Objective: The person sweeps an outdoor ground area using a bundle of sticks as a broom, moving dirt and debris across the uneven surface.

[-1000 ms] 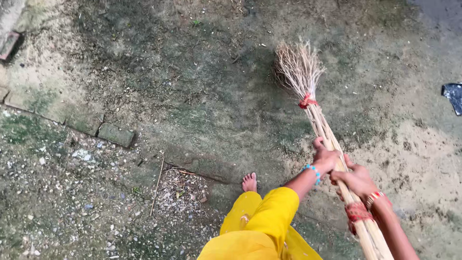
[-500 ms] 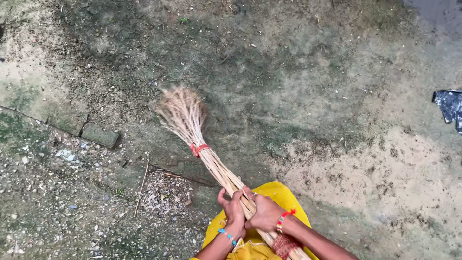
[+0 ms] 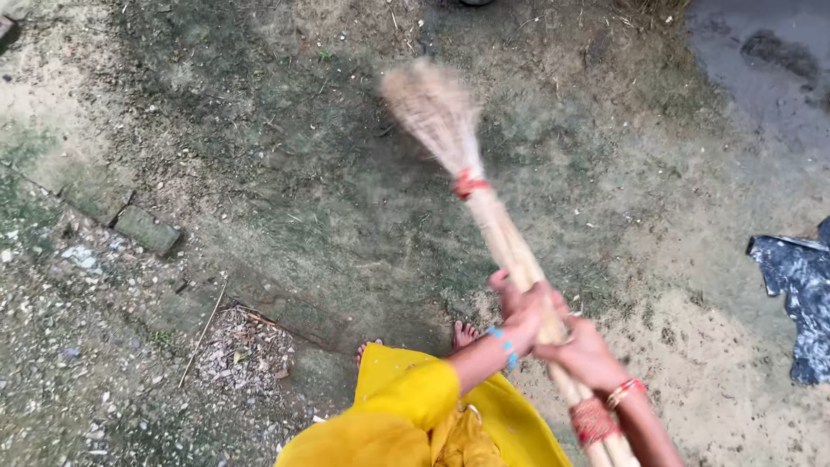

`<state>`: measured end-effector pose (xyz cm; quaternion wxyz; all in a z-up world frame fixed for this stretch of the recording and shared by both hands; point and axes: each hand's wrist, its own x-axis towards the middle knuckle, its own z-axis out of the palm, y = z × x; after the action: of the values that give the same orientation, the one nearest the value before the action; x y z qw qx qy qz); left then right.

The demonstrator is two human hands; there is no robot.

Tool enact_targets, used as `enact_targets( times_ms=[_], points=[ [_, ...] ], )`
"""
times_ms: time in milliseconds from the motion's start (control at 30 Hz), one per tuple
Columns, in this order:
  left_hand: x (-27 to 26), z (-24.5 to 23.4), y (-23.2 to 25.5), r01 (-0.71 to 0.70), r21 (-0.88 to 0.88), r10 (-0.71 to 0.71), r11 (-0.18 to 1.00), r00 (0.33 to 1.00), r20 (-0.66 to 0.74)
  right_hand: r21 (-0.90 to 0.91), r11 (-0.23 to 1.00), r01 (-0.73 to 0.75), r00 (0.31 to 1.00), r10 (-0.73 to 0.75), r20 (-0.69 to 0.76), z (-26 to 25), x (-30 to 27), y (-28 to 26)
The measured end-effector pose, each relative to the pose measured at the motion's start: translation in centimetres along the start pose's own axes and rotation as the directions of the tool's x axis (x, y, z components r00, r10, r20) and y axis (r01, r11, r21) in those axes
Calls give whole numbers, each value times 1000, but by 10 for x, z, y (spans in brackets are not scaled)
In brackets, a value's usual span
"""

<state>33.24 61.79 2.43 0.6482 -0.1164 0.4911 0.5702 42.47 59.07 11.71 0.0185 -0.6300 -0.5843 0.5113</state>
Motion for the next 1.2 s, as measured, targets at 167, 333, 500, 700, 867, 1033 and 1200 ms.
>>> enact_targets(
  times_ms=[167,333,500,700,867,1033,1200],
  points=[
    [132,80,-32,-165,46,150,985,958,244,-84,996,-35,994,26,-107,-76,105,13],
    [222,-11,-34,75,-497,181,864,876,447,-272,914,302,953,-280,118,-29,151,-5],
    [151,-174,-38,-446,118,457,887,818,-349,-205,927,315,882,-206,423,64,100,-20],
    [66,-235,-33,-264,350,437,899,590,-679,-364,793,488,766,-189,614,79,54,-45],
    [35,-220,-14,-336,303,443,892,512,-736,-238,821,518,692,-239,681,75,48,-57],
    [70,-153,19,-368,379,526,849,532,-663,-350,826,442,788,-171,591,39,74,-83],
    [126,-36,64,-490,399,628,775,665,-404,-282,876,391,886,-275,373,-21,127,-98]
  ],
)
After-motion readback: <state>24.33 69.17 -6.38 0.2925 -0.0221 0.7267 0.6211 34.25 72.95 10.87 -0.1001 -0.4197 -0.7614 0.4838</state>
